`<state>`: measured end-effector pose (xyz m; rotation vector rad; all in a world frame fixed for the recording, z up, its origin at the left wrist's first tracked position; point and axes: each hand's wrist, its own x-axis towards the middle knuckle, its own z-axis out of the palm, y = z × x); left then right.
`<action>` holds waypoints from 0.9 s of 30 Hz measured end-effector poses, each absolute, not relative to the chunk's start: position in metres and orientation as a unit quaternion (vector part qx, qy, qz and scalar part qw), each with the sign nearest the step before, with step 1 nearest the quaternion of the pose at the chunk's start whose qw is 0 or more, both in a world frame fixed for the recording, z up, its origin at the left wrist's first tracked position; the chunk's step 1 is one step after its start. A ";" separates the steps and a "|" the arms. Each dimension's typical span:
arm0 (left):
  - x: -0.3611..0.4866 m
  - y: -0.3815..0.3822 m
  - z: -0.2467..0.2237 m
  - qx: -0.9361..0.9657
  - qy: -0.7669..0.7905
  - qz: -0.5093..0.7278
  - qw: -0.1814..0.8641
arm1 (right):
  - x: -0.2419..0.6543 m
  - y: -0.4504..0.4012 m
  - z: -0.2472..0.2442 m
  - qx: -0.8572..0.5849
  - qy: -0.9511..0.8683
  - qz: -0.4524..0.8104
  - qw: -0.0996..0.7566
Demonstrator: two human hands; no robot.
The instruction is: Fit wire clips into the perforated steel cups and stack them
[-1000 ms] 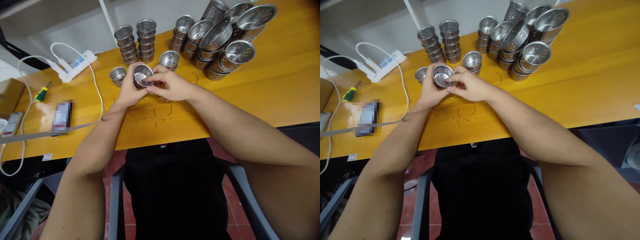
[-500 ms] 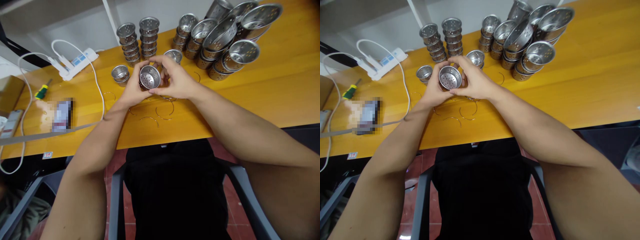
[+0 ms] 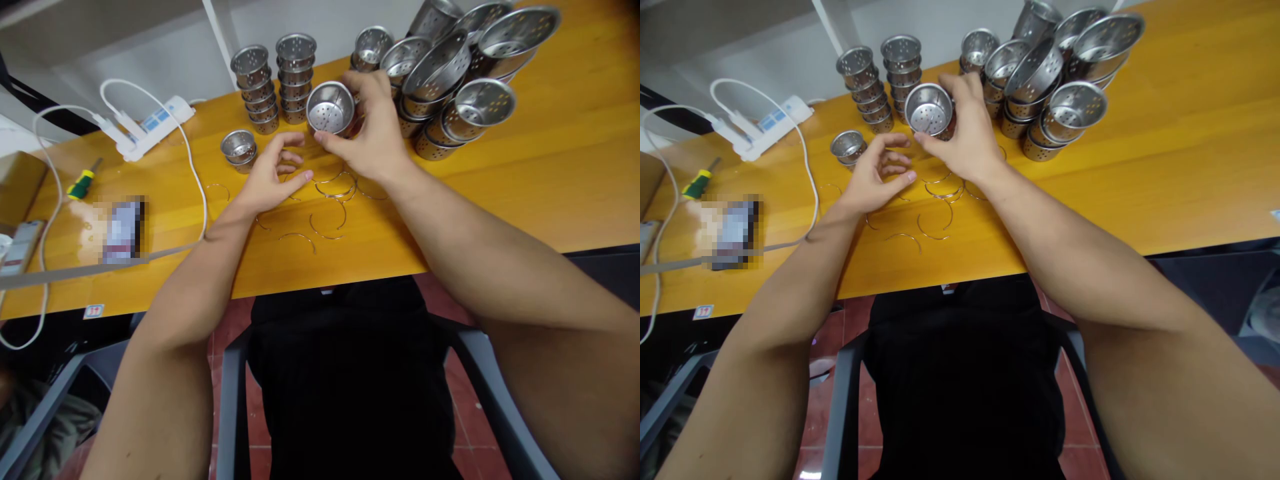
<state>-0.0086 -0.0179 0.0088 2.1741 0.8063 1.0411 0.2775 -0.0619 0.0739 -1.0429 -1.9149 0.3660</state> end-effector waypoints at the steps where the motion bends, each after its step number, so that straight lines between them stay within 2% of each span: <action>1: -0.008 -0.019 0.010 0.819 0.304 0.389 0.293 | 0.278 -0.061 0.073 -0.425 -0.765 0.143 0.463; 13: -0.007 -0.027 0.016 0.825 0.302 0.383 0.284 | 0.287 -0.026 0.042 -0.471 -0.629 0.010 0.618; 21: -0.006 -0.028 0.018 0.822 0.295 0.387 0.297 | 0.304 -0.009 0.029 -0.430 -0.642 0.044 0.633; 27: -0.007 -0.028 0.018 0.825 0.286 0.388 0.296 | 0.306 -0.011 0.024 -0.435 -0.685 0.099 0.576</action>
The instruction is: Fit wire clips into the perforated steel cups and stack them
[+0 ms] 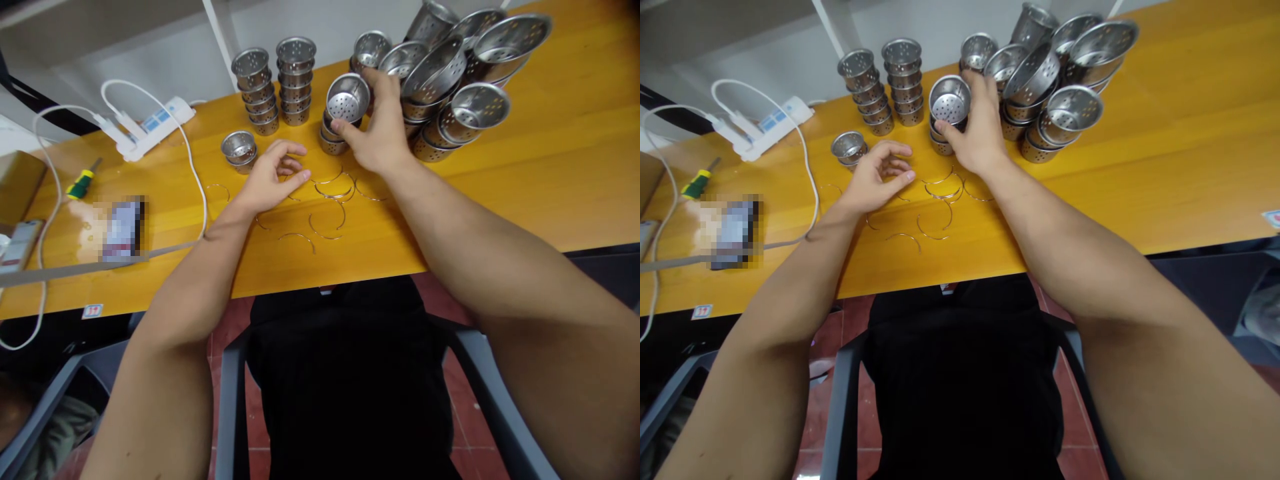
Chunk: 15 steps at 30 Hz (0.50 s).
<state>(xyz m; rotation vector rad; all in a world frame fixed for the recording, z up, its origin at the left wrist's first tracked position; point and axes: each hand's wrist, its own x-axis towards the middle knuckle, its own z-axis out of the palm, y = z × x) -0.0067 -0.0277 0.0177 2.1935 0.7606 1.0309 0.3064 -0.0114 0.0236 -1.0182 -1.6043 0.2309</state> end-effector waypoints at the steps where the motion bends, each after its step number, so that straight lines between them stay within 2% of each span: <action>1: -0.007 -0.028 0.018 0.825 0.286 0.387 0.296 | 0.307 -0.012 0.024 -0.436 -0.691 0.103 0.567; 8: -0.004 -0.031 0.023 0.821 0.312 0.382 0.288 | 0.305 -0.015 0.030 -0.414 -0.711 0.139 0.552; 12: -0.004 -0.031 0.022 0.817 0.310 0.379 0.303 | 0.303 -0.020 0.033 -0.426 -0.707 0.123 0.551; 15: -0.004 -0.030 0.025 0.824 0.309 0.390 0.271 | 0.300 -0.025 0.037 -0.440 -0.705 0.107 0.546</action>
